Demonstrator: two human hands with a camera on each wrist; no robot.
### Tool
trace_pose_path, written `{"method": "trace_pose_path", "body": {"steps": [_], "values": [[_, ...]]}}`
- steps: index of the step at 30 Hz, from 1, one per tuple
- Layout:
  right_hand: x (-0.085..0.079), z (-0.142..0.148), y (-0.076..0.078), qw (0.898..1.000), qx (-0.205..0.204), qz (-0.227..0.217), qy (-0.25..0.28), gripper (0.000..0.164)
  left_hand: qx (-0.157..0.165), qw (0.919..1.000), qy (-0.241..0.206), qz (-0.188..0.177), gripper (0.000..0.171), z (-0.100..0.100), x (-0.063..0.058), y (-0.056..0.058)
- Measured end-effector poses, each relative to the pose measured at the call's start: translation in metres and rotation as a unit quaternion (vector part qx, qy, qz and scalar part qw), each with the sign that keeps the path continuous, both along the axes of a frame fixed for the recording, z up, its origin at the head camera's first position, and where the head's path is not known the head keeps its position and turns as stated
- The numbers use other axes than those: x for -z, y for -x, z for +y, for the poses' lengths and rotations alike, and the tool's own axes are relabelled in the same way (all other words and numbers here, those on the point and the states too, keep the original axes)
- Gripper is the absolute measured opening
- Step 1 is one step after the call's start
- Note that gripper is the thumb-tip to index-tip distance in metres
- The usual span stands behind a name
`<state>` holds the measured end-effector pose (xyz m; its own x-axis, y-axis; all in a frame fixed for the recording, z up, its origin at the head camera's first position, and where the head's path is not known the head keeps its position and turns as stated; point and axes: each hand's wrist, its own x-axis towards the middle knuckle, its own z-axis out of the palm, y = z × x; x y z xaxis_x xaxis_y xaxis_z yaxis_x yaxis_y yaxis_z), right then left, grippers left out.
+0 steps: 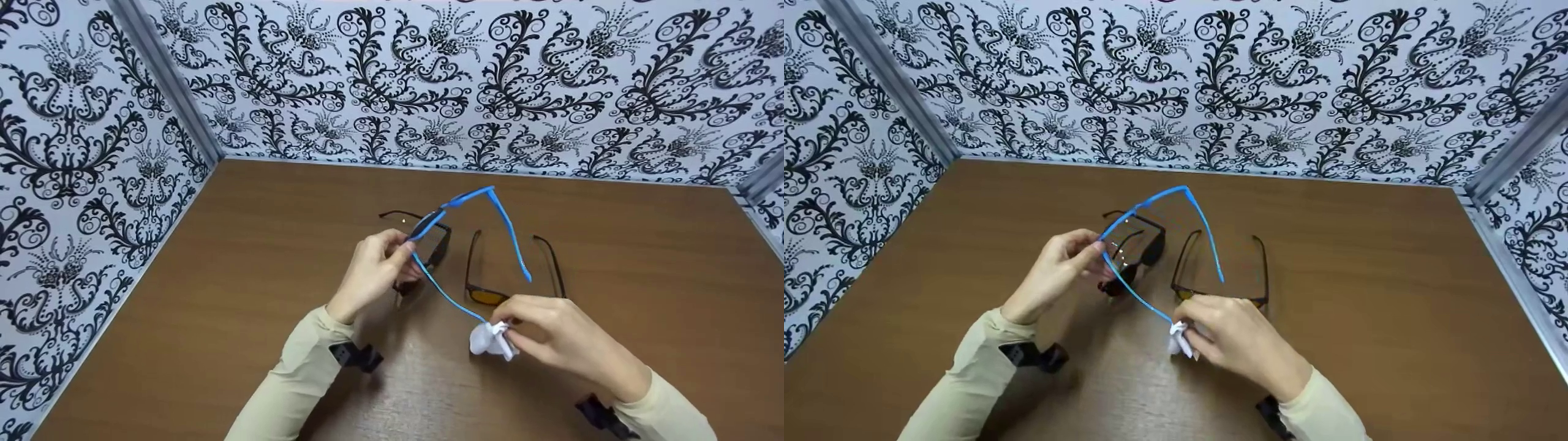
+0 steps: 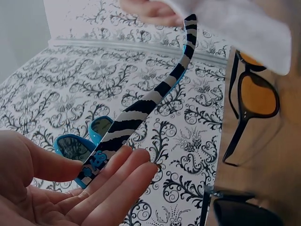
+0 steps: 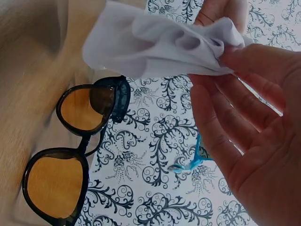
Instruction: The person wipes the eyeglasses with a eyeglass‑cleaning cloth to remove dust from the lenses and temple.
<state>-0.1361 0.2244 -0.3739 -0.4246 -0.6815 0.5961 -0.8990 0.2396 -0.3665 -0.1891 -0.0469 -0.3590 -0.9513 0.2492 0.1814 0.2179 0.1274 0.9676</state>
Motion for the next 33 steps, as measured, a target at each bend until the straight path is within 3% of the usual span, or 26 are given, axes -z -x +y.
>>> {"method": "trace_pose_path", "body": {"steps": [4,10,18,26,30,33], "values": [[-0.002,-0.003,0.0,1.0,-0.003,0.006,0.005,0.032,-0.011,0.9999,0.011,0.006,0.012,-0.001,-0.001,0.001],[-0.004,-0.014,0.005,0.999,0.023,0.028,0.017,0.033,0.002,1.0,-0.002,-0.007,0.015,0.005,0.001,0.0],[-0.001,-0.025,0.01,0.99,0.066,0.126,-0.027,0.018,0.009,0.9997,-0.015,-0.017,0.013,0.014,0.001,-0.004],[-0.002,-0.042,0.013,0.981,0.118,0.155,-0.018,0.017,0.015,0.9985,0.049,0.016,0.009,0.023,0.003,-0.009],[0.0,-0.051,0.014,0.977,0.143,0.157,-0.003,0.005,0.025,0.9976,0.06,0.024,0.006,0.027,0.005,-0.011],[0.003,-0.057,0.015,0.972,0.155,0.177,0.015,0.013,0.024,0.9971,0.067,0.029,0.004,0.029,0.004,-0.013]]}}
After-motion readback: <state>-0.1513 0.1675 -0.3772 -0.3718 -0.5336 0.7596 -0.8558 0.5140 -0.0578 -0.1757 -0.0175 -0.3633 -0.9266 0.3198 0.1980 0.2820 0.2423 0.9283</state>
